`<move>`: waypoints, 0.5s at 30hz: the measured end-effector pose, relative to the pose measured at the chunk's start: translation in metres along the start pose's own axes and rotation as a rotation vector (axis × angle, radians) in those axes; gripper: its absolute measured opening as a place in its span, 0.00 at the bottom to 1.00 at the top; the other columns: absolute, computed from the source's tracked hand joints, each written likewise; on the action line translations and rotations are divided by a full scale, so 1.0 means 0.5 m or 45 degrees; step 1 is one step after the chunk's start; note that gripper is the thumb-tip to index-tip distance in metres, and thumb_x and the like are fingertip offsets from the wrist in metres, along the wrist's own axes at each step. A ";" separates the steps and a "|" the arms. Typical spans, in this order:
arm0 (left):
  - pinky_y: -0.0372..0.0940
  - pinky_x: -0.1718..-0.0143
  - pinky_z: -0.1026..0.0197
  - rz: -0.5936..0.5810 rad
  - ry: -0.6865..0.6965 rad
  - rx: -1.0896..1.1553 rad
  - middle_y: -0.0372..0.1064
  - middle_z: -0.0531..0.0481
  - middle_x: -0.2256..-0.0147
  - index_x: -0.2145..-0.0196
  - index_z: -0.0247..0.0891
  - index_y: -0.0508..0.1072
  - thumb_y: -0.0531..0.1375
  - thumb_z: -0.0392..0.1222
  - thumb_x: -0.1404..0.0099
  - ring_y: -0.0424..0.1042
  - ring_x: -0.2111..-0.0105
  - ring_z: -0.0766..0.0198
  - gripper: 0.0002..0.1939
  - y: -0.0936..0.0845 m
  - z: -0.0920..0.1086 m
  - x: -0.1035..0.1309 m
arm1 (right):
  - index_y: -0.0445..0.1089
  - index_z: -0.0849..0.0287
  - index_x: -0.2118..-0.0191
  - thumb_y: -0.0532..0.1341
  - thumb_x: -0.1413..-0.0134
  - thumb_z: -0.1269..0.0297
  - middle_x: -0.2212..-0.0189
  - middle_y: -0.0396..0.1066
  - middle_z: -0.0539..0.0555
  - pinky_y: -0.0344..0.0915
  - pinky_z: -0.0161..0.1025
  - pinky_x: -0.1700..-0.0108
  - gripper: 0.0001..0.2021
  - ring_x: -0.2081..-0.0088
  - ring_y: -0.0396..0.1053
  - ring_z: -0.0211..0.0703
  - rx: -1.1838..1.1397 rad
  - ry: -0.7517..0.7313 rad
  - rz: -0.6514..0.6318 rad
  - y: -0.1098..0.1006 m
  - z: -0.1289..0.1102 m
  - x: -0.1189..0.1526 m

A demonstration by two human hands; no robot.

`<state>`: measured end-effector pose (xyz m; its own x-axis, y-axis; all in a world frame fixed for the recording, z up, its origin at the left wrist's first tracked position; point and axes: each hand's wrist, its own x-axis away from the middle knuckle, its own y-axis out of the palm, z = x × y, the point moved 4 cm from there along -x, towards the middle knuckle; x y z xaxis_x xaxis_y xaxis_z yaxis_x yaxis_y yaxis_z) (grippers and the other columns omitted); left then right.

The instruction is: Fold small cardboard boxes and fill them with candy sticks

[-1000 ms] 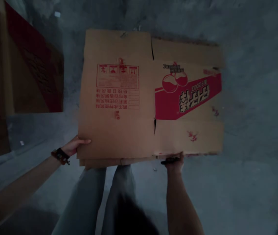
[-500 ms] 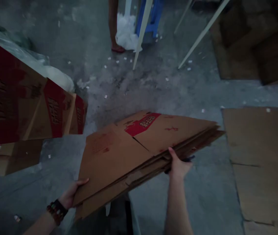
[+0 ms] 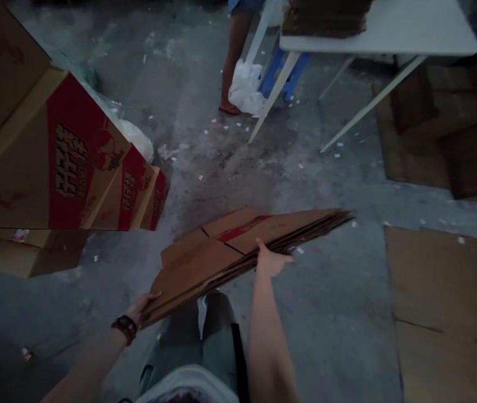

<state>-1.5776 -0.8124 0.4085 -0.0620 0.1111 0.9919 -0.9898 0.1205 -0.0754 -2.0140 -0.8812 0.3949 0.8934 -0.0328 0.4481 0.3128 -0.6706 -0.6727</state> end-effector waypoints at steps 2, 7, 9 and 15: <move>0.71 0.60 0.60 -0.058 0.011 -0.064 0.76 0.39 0.65 0.66 0.37 0.71 0.53 0.51 0.38 0.77 0.60 0.54 0.14 0.023 -0.025 0.014 | 0.60 0.59 0.56 0.75 0.77 0.62 0.60 0.72 0.61 0.73 0.45 0.60 0.36 0.57 0.71 0.54 -0.155 0.111 -0.033 -0.017 0.037 -0.041; 0.49 0.36 0.49 0.116 0.246 -0.454 0.50 0.27 0.35 0.42 0.30 0.62 0.66 0.55 0.52 0.43 0.32 0.41 0.44 0.044 0.018 0.067 | 0.60 0.59 0.69 0.67 0.73 0.72 0.68 0.70 0.51 0.70 0.38 0.73 0.19 0.68 0.70 0.43 -0.295 0.298 -0.044 -0.049 0.114 -0.056; 0.35 0.33 0.47 0.116 0.492 -0.832 0.31 0.32 0.30 0.33 0.32 0.49 0.70 0.57 0.58 0.25 0.31 0.42 0.61 0.111 0.074 0.091 | 0.61 0.59 0.70 0.66 0.73 0.73 0.68 0.71 0.51 0.70 0.36 0.72 0.18 0.68 0.70 0.42 -0.346 0.308 -0.053 -0.048 0.127 -0.046; 0.59 0.45 0.40 0.265 0.765 -1.933 0.50 0.25 0.36 0.31 0.38 0.44 0.63 0.38 0.47 0.60 0.41 0.32 0.51 0.447 0.139 0.108 | 0.61 0.56 0.70 0.67 0.73 0.70 0.67 0.73 0.52 0.69 0.36 0.69 0.18 0.61 0.70 0.46 -0.440 0.250 -0.247 -0.028 0.118 -0.031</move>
<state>-1.8110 -0.8479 0.4521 0.2439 0.5476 0.8004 0.0745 0.8123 -0.5785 -2.0131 -0.8275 0.3623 0.7402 0.0006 0.6724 0.3128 -0.8855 -0.3435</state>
